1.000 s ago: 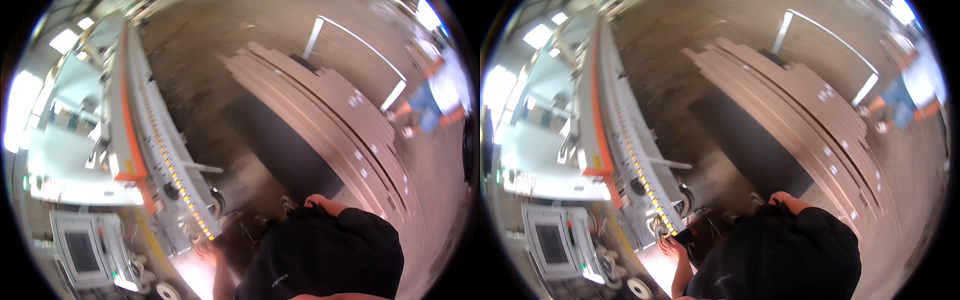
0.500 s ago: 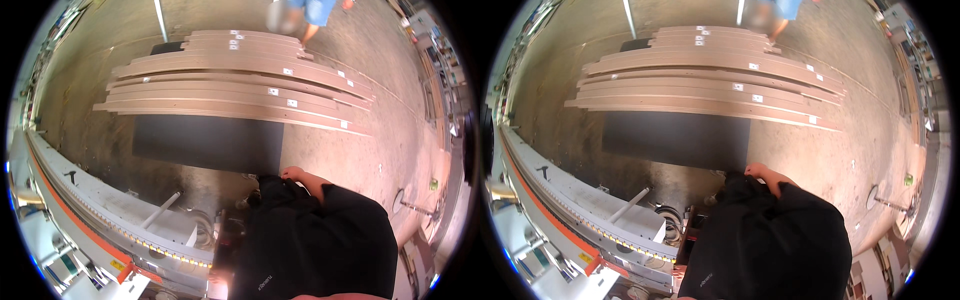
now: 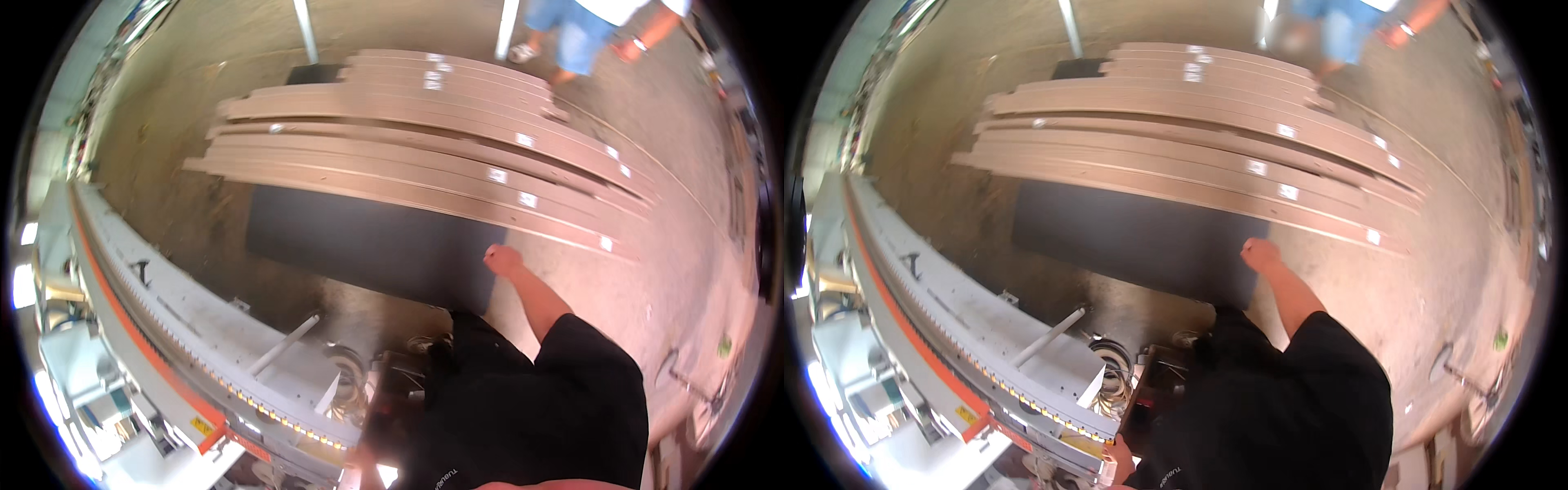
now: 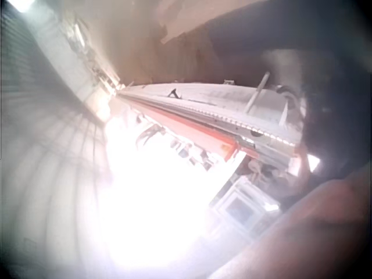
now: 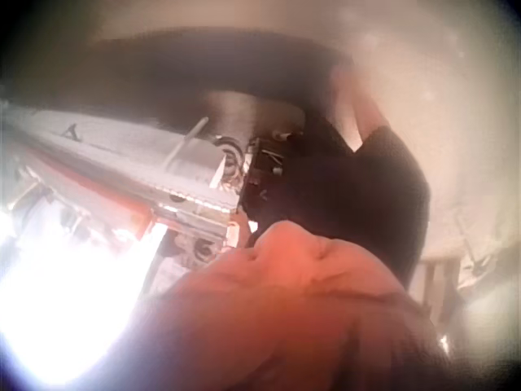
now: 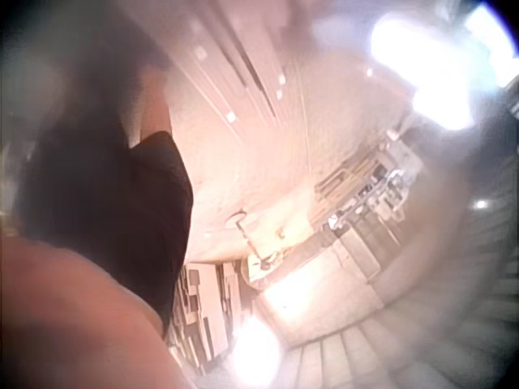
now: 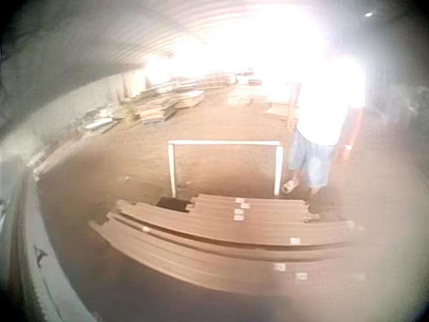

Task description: The person places long wooden planks onto a conveyor belt and guides them through a processing machine. Later, the person uses a pair of red-handled shears to cut yellow tape from a circular wooden disc.

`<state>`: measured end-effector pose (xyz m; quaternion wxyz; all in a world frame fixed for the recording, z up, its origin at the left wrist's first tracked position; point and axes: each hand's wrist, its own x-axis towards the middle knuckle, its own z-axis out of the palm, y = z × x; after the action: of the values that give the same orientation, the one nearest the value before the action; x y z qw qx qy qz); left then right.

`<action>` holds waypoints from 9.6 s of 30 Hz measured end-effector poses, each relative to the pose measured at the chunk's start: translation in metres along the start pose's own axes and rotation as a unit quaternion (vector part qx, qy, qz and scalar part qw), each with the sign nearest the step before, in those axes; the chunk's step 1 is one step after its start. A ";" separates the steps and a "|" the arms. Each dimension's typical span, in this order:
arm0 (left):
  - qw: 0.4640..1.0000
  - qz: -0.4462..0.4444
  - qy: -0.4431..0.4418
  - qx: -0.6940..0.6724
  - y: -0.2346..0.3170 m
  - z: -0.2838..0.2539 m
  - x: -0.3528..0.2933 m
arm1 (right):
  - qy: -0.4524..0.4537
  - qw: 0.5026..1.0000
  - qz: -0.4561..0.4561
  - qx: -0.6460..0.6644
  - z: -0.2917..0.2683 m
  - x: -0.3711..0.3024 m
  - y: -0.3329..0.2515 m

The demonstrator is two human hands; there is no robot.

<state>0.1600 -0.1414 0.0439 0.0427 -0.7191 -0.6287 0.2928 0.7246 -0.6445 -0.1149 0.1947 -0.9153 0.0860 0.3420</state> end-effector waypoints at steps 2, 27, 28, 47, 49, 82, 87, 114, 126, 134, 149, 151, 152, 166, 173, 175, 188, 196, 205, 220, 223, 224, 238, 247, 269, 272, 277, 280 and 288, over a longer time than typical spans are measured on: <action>0.996 -0.004 -0.061 -0.058 -0.008 -0.004 0.008 | 0.093 0.993 -0.065 -0.045 -0.010 0.069 -0.007; 0.977 -0.045 -0.124 -0.166 -0.012 -0.002 0.009 | 0.180 0.982 -0.039 -0.033 -0.108 0.227 -0.129; 0.973 -0.076 -0.110 -0.191 -0.006 -0.003 0.006 | 0.207 0.975 -0.069 -0.040 -0.109 0.218 -0.130; 0.961 -0.006 0.223 -0.161 0.065 -0.007 -0.023 | 0.100 0.990 -0.098 0.002 -0.091 -0.202 -0.120; 0.958 -0.004 0.233 -0.170 0.061 -0.007 -0.027 | 0.078 0.989 -0.128 0.000 -0.096 -0.239 -0.140; 0.066 -0.058 0.089 -0.992 -0.154 0.048 -0.334 | -0.128 0.344 -0.920 -0.135 0.131 -0.484 -0.319; 0.073 -0.196 0.023 -0.978 -0.135 0.179 -0.374 | -0.119 0.325 -0.919 -0.190 0.161 -0.461 -0.352; 0.864 -0.251 0.143 -0.413 -0.176 0.241 -0.376 | -0.377 0.402 -0.803 -0.228 0.421 -0.571 -0.391; 0.714 -0.496 -0.062 -0.489 -0.107 0.166 -0.333 | -0.349 0.457 -0.758 -0.309 0.425 -0.577 -0.387; 0.661 -0.513 0.080 -0.542 -0.116 0.147 -0.343 | -0.426 0.527 -0.629 -0.382 0.439 -0.595 -0.391; 0.820 -0.422 0.104 -0.372 -0.222 0.229 -0.389 | -0.461 0.592 -0.542 -0.379 0.451 -0.605 -0.408; 0.836 -0.397 0.081 -0.370 -0.229 0.220 -0.375 | -0.448 0.604 -0.541 -0.377 0.454 -0.609 -0.416; 0.831 -0.404 0.084 -0.374 -0.231 0.213 -0.365 | -0.456 0.618 -0.525 -0.366 0.457 -0.609 -0.420; 0.824 -0.405 0.076 -0.389 -0.250 0.176 -0.277 | -0.488 0.709 -0.434 -0.265 0.529 -0.619 -0.479; 0.817 -0.339 0.212 -0.415 -0.220 0.130 -0.215 | -0.486 0.747 -0.390 -0.232 0.557 -0.579 -0.558; 0.816 -0.318 0.230 -0.424 -0.197 0.117 -0.202 | -0.482 0.754 -0.391 -0.217 0.554 -0.581 -0.576; 0.176 -0.488 0.132 -0.844 -0.130 0.159 -0.275 | -0.468 0.720 -0.448 -0.248 0.551 -0.591 -0.542; 0.030 -0.568 0.159 -0.807 -0.197 0.223 -0.301 | -0.563 0.658 -0.385 -0.318 0.534 -0.629 -0.409; 0.052 -0.565 0.170 -0.806 -0.202 0.216 -0.287 | -0.555 0.710 -0.365 -0.231 0.546 -0.603 -0.475; 0.104 -0.547 0.167 -0.814 -0.201 0.214 -0.289 | -0.443 0.792 -0.405 -0.112 0.557 -0.582 -0.575; 0.104 -0.533 0.175 -0.821 -0.198 0.216 -0.293 | -0.449 0.755 -0.430 -0.209 0.558 -0.587 -0.556; 0.103 -0.531 0.178 -0.822 -0.198 0.216 -0.292 | -0.478 0.757 -0.393 -0.210 0.559 -0.590 -0.539; 0.010 -0.469 0.248 -0.847 -0.187 0.229 -0.306 | -0.563 0.670 -0.364 -0.318 0.527 -0.660 -0.303; -0.004 -0.441 0.223 -0.869 -0.196 0.237 -0.303 | -0.516 0.702 -0.408 -0.273 0.533 -0.639 -0.377; 0.293 -0.376 0.013 -0.879 -0.191 0.143 -0.180 | -0.499 0.741 -0.392 -0.222 0.563 -0.593 -0.473; 0.332 -0.364 0.023 -0.870 -0.187 0.144 -0.184 | -0.504 0.686 -0.450 -0.271 0.553 -0.613 -0.412; 0.361 -0.359 0.027 -0.860 -0.185 0.144 -0.188 | -0.533 0.695 -0.378 -0.301 0.523 -0.652 -0.335; 0.369 -0.344 0.043 -0.862 -0.183 0.144 -0.190 | -0.532 0.699 -0.378 -0.294 0.526 -0.650 -0.342; 0.376 -0.364 0.044 -0.851 -0.181 0.134 -0.187 | -0.503 0.726 -0.391 -0.262 0.535 -0.630 -0.407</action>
<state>-0.0698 -0.3194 0.0796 -0.4615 -0.0908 -0.7459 -0.4716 0.0528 -0.0366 0.0526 0.0786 -0.5767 -0.4825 0.6546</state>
